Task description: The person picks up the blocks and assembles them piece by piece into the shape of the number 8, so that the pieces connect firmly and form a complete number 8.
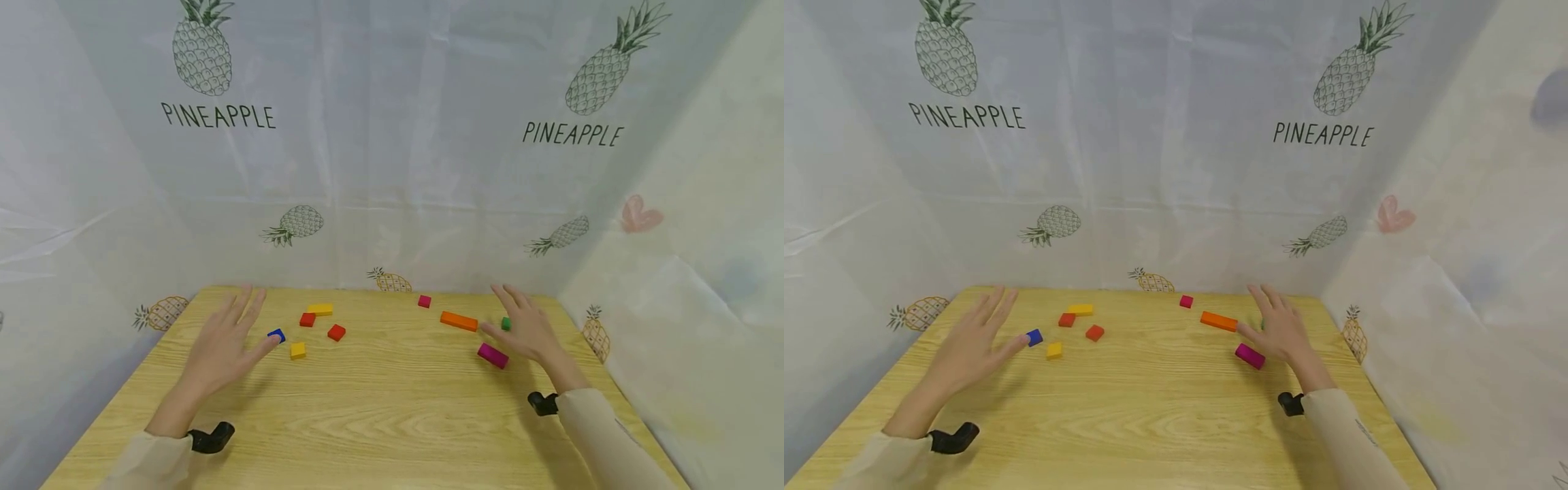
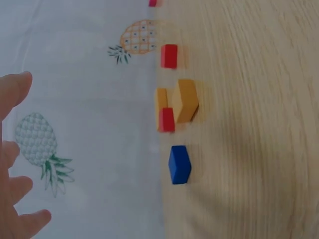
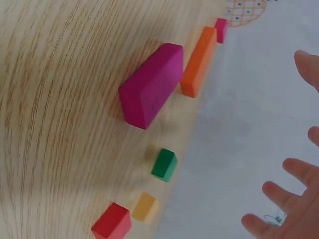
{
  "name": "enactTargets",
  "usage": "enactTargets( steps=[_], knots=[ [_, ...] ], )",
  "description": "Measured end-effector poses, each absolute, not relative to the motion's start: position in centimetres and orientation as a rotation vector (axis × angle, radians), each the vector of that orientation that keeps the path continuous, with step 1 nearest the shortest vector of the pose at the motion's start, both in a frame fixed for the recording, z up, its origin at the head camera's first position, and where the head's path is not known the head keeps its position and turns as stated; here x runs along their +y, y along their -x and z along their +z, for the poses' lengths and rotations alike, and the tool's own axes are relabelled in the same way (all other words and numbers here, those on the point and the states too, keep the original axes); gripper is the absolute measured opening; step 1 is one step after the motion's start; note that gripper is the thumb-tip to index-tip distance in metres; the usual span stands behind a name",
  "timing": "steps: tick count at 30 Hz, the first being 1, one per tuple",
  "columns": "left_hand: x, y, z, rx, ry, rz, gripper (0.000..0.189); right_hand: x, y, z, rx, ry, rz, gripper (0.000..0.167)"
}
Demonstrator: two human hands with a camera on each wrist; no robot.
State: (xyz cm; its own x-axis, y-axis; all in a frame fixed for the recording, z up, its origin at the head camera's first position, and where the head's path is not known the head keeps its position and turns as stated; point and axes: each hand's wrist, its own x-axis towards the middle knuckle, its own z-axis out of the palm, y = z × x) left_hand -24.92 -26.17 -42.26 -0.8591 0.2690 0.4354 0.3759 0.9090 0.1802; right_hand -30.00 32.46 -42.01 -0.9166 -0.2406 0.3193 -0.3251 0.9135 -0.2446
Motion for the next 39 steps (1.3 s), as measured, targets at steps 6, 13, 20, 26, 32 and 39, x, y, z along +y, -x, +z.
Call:
enactTargets(
  steps=[6, 13, 20, 26, 32, 39],
  knots=[
    [-25.1, 25.1, -42.9, -2.685, 0.469, -0.492, 0.094, 32.2, 31.4, -42.8, -2.799, -0.459, 0.514, 0.085],
    [-24.5, 25.5, -43.7, -2.714, 0.466, -0.593, 0.093, 31.4, 32.5, -43.5, -2.818, -0.488, 0.716, 0.081],
    [-24.2, 26.0, -44.8, -2.694, 0.491, -0.781, 0.086, 31.0, 33.3, -44.2, -2.806, -0.517, 0.849, 0.076],
    [-23.9, 26.1, -45.5, -2.667, 0.541, -0.865, 0.078, 31.1, 33.9, -44.8, -2.825, -0.516, 0.949, 0.07],
    [-23.7, 26.5, -45.9, -2.669, 0.544, -0.893, 0.074, 31.1, 34.8, -45.6, -2.836, -0.517, 1.036, 0.065],
    [-23.3, 27.0, -46.4, -2.704, 0.526, -0.937, 0.073, 31.0, 35.3, -46.7, -2.89, -0.446, 1.139, 0.061]
  ],
)
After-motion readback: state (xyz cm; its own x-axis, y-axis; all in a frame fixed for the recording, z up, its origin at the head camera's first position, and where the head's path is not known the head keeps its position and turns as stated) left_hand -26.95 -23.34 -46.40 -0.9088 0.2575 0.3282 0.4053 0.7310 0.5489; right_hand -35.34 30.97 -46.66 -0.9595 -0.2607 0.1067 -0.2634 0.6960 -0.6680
